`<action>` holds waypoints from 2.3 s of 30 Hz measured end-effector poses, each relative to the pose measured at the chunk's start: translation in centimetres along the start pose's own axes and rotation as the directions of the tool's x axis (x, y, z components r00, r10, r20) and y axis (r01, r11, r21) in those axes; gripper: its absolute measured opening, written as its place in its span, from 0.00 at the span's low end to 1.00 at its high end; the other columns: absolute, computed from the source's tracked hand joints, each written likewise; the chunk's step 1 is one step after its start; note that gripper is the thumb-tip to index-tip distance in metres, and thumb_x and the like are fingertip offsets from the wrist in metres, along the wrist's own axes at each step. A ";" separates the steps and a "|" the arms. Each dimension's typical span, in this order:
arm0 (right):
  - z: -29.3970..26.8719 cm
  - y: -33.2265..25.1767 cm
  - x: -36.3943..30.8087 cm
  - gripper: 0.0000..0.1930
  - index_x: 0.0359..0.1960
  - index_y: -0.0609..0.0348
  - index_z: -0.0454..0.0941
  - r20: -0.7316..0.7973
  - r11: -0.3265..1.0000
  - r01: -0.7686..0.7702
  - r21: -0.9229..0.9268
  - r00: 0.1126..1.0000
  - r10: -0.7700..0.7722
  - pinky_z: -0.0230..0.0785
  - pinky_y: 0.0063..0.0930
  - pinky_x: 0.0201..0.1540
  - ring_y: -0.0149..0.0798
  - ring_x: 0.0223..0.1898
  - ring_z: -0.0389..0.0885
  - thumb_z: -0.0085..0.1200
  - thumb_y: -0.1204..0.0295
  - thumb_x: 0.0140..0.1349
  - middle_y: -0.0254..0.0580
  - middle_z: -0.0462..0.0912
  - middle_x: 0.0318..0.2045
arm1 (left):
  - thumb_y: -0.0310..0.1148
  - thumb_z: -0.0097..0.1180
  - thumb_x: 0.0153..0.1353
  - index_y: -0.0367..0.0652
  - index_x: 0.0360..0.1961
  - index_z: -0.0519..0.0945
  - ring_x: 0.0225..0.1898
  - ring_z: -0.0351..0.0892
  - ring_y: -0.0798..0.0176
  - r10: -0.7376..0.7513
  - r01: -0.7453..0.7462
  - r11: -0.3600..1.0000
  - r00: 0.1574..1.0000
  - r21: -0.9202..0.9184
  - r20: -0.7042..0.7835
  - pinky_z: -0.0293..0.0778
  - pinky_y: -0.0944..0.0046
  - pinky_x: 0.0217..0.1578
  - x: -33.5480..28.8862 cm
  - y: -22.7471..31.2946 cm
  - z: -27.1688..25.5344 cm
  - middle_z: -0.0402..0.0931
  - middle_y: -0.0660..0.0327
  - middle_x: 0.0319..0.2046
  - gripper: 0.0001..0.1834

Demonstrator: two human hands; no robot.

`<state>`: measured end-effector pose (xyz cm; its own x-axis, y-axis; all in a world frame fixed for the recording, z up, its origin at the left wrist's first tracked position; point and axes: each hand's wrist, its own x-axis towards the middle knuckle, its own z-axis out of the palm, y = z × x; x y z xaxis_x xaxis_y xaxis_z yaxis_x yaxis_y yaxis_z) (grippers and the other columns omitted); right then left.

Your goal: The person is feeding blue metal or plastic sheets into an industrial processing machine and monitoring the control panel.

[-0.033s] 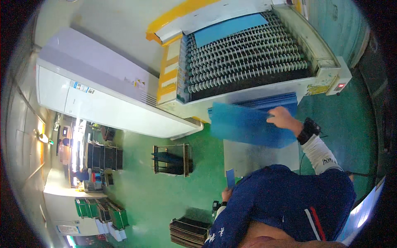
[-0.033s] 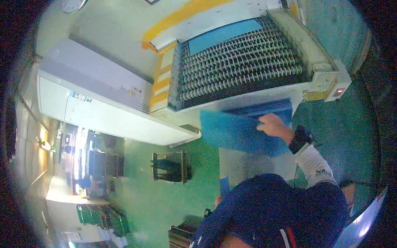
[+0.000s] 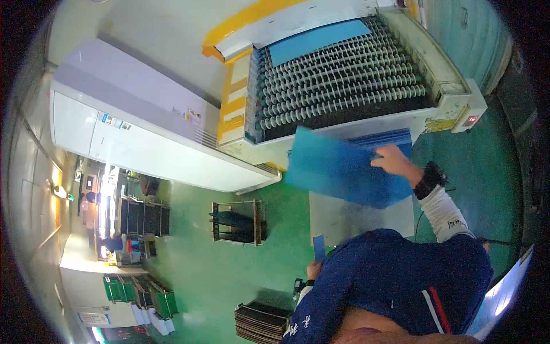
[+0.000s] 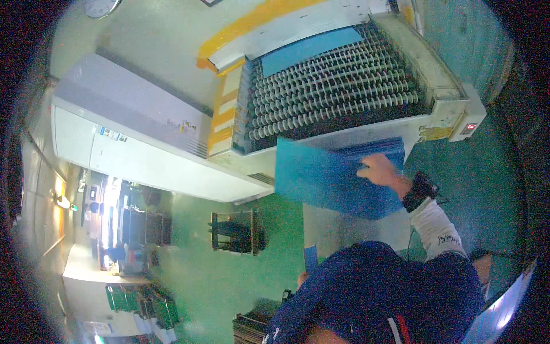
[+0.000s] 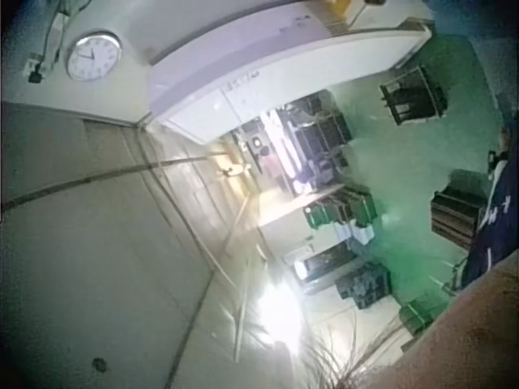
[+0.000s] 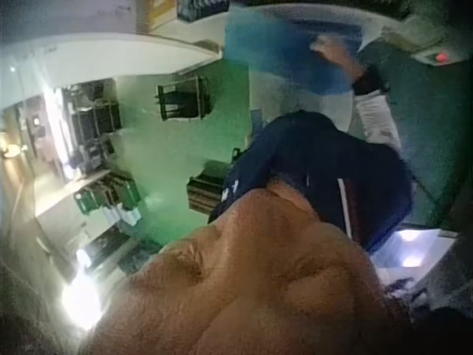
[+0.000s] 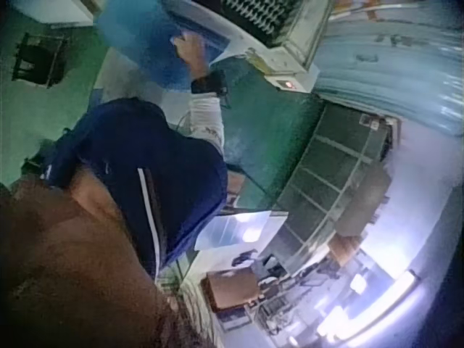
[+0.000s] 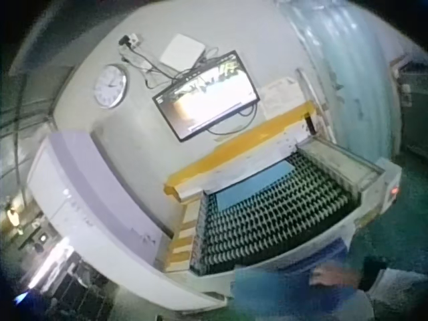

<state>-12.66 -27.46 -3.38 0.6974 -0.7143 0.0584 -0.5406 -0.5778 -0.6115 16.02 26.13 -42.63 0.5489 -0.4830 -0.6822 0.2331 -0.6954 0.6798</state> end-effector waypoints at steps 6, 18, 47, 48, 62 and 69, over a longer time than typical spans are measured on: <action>-5.3 1.9 0.4 0.14 0.39 0.61 0.81 -0.164 0.574 -0.110 0.811 0.900 0.404 0.70 0.37 0.41 0.41 0.35 0.79 0.60 0.67 0.54 0.43 0.82 0.35 | 0.44 0.56 0.54 0.44 0.37 0.80 0.33 0.81 0.53 0.122 -0.120 0.992 0.989 -0.030 0.084 0.73 0.57 0.35 0.3 2.2 1.3 0.81 0.54 0.30 0.16; -0.2 14.7 6.0 0.20 0.46 0.59 0.75 -0.437 0.648 0.164 0.744 0.853 0.286 0.74 0.27 0.34 0.39 0.33 0.80 0.64 0.78 0.50 0.41 0.77 0.36 | 0.47 0.50 0.56 0.45 0.41 0.78 0.39 0.78 0.40 0.126 -0.116 0.752 0.992 0.649 0.031 0.72 0.47 0.38 -3.5 9.9 2.5 0.80 0.47 0.35 0.19; -3.4 1.7 14.3 0.09 0.44 0.63 0.69 0.205 -0.446 -0.004 0.895 0.892 0.403 0.72 0.43 0.53 0.47 0.48 0.76 0.46 0.74 0.65 0.48 0.76 0.44 | 0.41 0.57 0.53 0.45 0.42 0.82 0.37 0.82 0.55 0.069 -0.057 0.903 0.998 0.426 -0.012 0.74 0.58 0.37 -3.0 7.5 1.5 0.83 0.54 0.34 0.17; -3.9 2.4 13.5 0.10 0.45 0.64 0.68 0.260 -0.424 -0.100 0.900 0.904 0.339 0.72 0.45 0.51 0.49 0.48 0.77 0.46 0.72 0.65 0.51 0.76 0.45 | 0.42 0.58 0.52 0.46 0.42 0.82 0.37 0.82 0.55 0.071 -0.068 0.915 0.997 0.397 0.008 0.74 0.58 0.38 -3.4 9.0 1.6 0.83 0.54 0.35 0.18; -4.2 0.9 13.5 0.13 0.41 0.57 0.79 -0.160 0.705 -0.092 0.703 0.946 0.283 0.74 0.39 0.41 0.46 0.37 0.82 0.52 0.62 0.61 0.45 0.83 0.36 | 0.44 0.54 0.54 0.45 0.41 0.82 0.40 0.81 0.48 0.082 -0.091 0.880 0.996 0.466 0.040 0.73 0.53 0.40 -4.0 8.9 1.4 0.82 0.50 0.35 0.19; -3.0 -0.5 13.1 0.22 0.53 0.54 0.73 -0.465 0.936 -0.019 -0.352 0.871 -0.158 0.52 0.50 0.63 0.53 0.64 0.59 0.56 0.63 0.56 0.47 0.67 0.60 | 0.47 0.53 0.54 0.43 0.38 0.79 0.37 0.80 0.46 0.022 0.037 0.617 0.998 0.786 -0.064 0.73 0.49 0.36 0.2 2.2 1.2 0.81 0.49 0.31 0.19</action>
<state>-4.69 -37.71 0.10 0.4740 -0.7148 0.5142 -0.6846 -0.6664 -0.2953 15.67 23.85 -41.54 0.6046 -0.4632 -0.6480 -0.4666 -0.8653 0.1832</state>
